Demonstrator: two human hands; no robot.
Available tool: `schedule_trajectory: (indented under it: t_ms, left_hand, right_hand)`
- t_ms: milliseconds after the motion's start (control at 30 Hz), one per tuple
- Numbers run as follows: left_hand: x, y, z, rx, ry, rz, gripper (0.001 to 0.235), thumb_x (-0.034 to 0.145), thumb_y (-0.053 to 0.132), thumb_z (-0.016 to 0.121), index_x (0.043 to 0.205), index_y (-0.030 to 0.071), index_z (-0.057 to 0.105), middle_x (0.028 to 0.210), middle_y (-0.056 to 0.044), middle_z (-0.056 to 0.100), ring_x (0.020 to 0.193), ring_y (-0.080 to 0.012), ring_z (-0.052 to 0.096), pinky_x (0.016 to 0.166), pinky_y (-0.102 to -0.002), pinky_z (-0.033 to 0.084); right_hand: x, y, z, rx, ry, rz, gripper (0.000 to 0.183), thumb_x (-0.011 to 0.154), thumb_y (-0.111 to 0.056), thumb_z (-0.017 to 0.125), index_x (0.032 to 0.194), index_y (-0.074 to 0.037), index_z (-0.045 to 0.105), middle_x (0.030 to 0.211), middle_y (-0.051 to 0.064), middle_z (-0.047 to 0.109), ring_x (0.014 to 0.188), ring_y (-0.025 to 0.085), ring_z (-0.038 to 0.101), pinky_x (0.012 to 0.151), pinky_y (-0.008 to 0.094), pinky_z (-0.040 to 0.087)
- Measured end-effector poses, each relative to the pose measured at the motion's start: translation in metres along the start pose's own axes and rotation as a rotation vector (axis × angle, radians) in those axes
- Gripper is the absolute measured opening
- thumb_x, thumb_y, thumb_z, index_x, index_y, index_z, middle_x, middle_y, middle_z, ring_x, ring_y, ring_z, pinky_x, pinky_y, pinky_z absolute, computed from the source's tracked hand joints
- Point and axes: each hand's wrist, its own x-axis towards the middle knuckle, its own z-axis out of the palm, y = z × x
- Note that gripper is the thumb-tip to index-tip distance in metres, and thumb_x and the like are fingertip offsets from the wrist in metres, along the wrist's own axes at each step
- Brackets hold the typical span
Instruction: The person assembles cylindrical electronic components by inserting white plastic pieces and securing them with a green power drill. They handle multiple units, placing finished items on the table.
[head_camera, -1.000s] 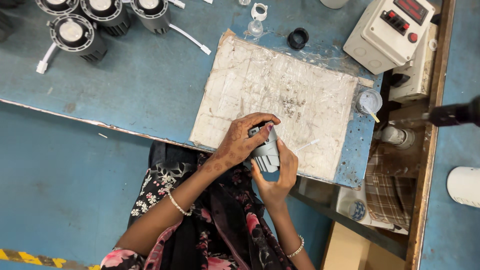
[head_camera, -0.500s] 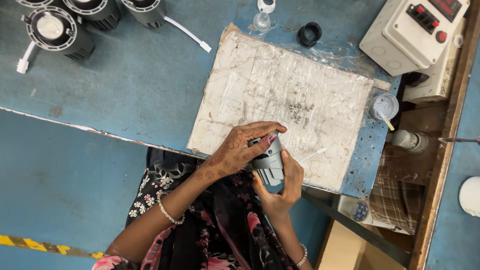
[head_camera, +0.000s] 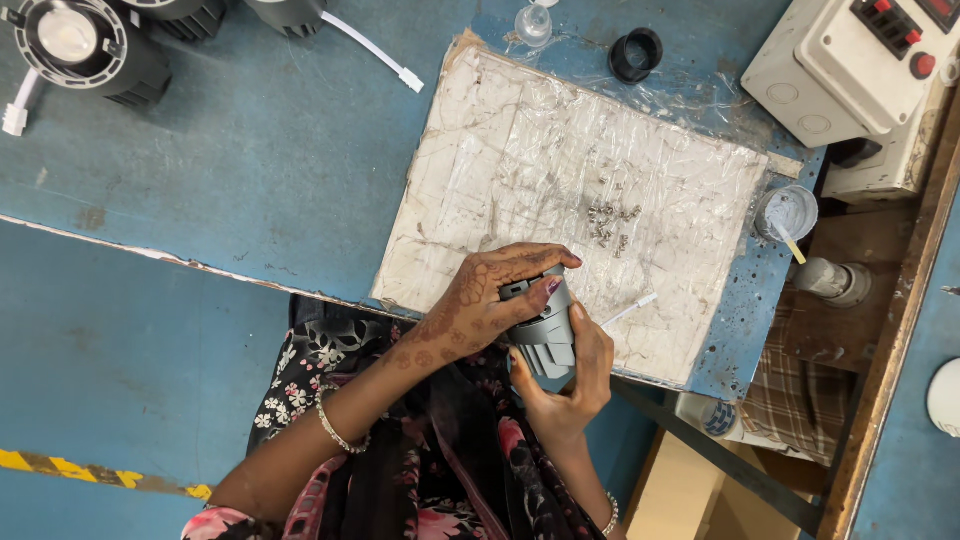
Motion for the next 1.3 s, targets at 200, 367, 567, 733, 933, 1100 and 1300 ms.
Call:
schedule_trajectory:
  t_ms: [200,367,567,733,933,1100,1300]
  left_hand:
    - [-0.0001,0.0052,0.0042,-0.020,0.038,-0.040,0.039,0.098,0.033,0.067,0.129,0.010,0.071,0.134,-0.014,0.070,0.123,-0.0219,0.068,0.105,-0.037,0.055]
    - [0.0007,0.0069,0.0076,-0.010,0.072,-0.027,0.037,0.096,0.027,0.069,0.128,0.009,0.070,0.132,-0.014,0.070,0.121,-0.0203,0.069,0.104,-0.035,0.056]
    - [0.0019,0.0042,0.0046,-0.024,0.027,-0.109,0.036,0.097,0.031,0.066,0.127,0.013,0.072,0.132,-0.013,0.071,0.113,-0.0205,0.071,0.099,-0.034,0.058]
    - [0.0012,0.0013,0.0031,-0.009,0.027,-0.040,0.038,0.100,0.035,0.064,0.129,0.012,0.072,0.134,-0.015,0.070,0.127,-0.0231,0.066,0.107,-0.038,0.053]
    - [0.0013,0.0020,0.0045,0.004,0.039,-0.046,0.038,0.100,0.036,0.064,0.128,0.012,0.073,0.133,-0.015,0.070,0.127,-0.0234,0.066,0.107,-0.038,0.053]
    - [0.0018,0.0021,0.0064,0.004,0.056,-0.053,0.035,0.098,0.033,0.066,0.126,0.012,0.072,0.131,-0.012,0.072,0.119,-0.0210,0.070,0.103,-0.036,0.056]
    - [0.0028,0.0007,0.0068,0.030,0.066,-0.035,0.034,0.097,0.029,0.068,0.125,0.011,0.073,0.130,-0.012,0.072,0.119,-0.0201,0.069,0.102,-0.035,0.056]
  right_hand:
    - [-0.0007,0.0003,0.0013,0.003,-0.005,-0.011,0.084,0.072,-0.008,0.089,0.146,0.000,0.050,0.136,0.019,0.061,0.122,0.033,0.060,0.104,0.042,0.052]
    - [-0.0013,0.0003,0.0024,0.032,0.003,0.017,0.084,0.073,-0.007,0.090,0.147,-0.001,0.050,0.135,0.019,0.060,0.123,0.031,0.061,0.103,0.040,0.054]
    - [-0.0012,-0.0003,0.0023,0.048,-0.002,0.028,0.084,0.074,-0.006,0.089,0.148,-0.001,0.050,0.135,0.019,0.060,0.124,0.031,0.062,0.104,0.040,0.054]
    - [-0.0013,-0.0005,0.0020,0.039,-0.003,0.014,0.084,0.074,-0.006,0.089,0.148,-0.001,0.050,0.136,0.019,0.060,0.125,0.031,0.062,0.105,0.040,0.054]
    - [-0.0013,0.0000,0.0025,0.051,0.007,0.008,0.083,0.074,-0.007,0.089,0.148,-0.001,0.050,0.136,0.019,0.060,0.124,0.031,0.062,0.105,0.040,0.054]
    - [-0.0015,0.0006,0.0027,0.032,0.011,0.002,0.083,0.075,-0.008,0.089,0.148,-0.002,0.050,0.136,0.019,0.060,0.123,0.031,0.062,0.104,0.040,0.054]
    - [-0.0018,-0.0008,0.0020,0.032,0.004,0.004,0.084,0.075,-0.008,0.089,0.149,-0.002,0.048,0.135,0.019,0.060,0.123,0.031,0.061,0.105,0.041,0.053]
